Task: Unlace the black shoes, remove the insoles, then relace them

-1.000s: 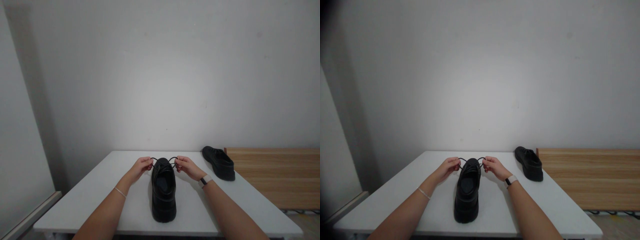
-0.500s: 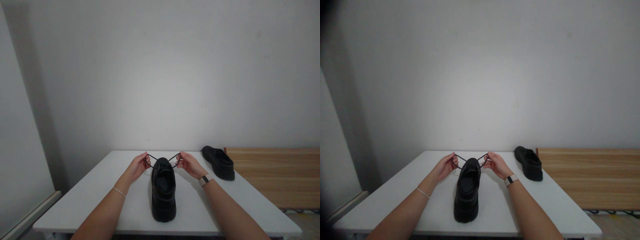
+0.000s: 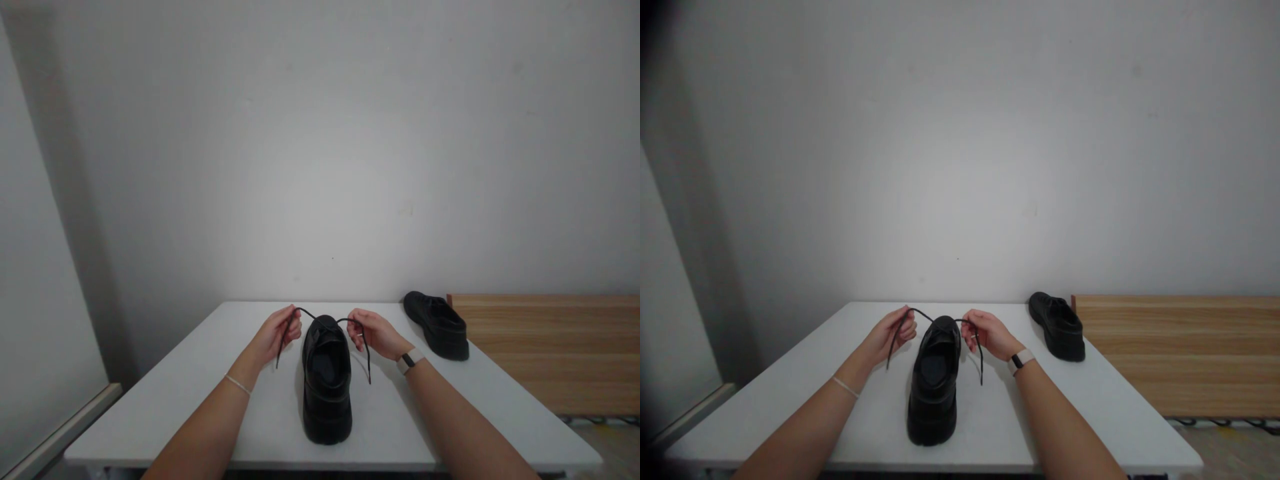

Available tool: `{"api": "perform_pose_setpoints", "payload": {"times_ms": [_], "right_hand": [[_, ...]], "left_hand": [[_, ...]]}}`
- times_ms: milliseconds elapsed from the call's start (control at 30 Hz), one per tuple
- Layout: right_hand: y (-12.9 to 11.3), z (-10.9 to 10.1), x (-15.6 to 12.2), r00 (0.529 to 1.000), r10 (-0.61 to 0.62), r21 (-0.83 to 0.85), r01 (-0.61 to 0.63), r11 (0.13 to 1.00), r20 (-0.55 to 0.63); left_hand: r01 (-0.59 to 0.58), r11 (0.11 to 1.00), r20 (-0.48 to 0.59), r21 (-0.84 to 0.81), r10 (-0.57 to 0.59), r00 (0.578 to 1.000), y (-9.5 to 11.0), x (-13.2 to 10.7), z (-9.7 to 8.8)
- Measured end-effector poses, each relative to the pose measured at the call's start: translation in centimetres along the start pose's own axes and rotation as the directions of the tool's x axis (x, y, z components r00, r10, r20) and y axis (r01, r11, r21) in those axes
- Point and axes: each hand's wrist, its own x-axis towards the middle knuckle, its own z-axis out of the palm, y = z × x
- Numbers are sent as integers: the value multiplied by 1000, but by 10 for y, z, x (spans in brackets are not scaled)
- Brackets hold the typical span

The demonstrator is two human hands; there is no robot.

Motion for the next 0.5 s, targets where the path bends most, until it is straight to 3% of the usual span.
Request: {"api": "perform_pose_setpoints", "payload": {"times_ms": [267, 500], "right_hand": [[11, -1, 2, 1000, 21, -139, -22, 990, -9], [14, 3, 5, 998, 36, -219, -47, 975, -55]], "left_hand": [[42, 947, 24, 318, -52, 998, -15, 3, 2], [18, 879, 19, 477, -31, 999, -21, 8, -6]]}}
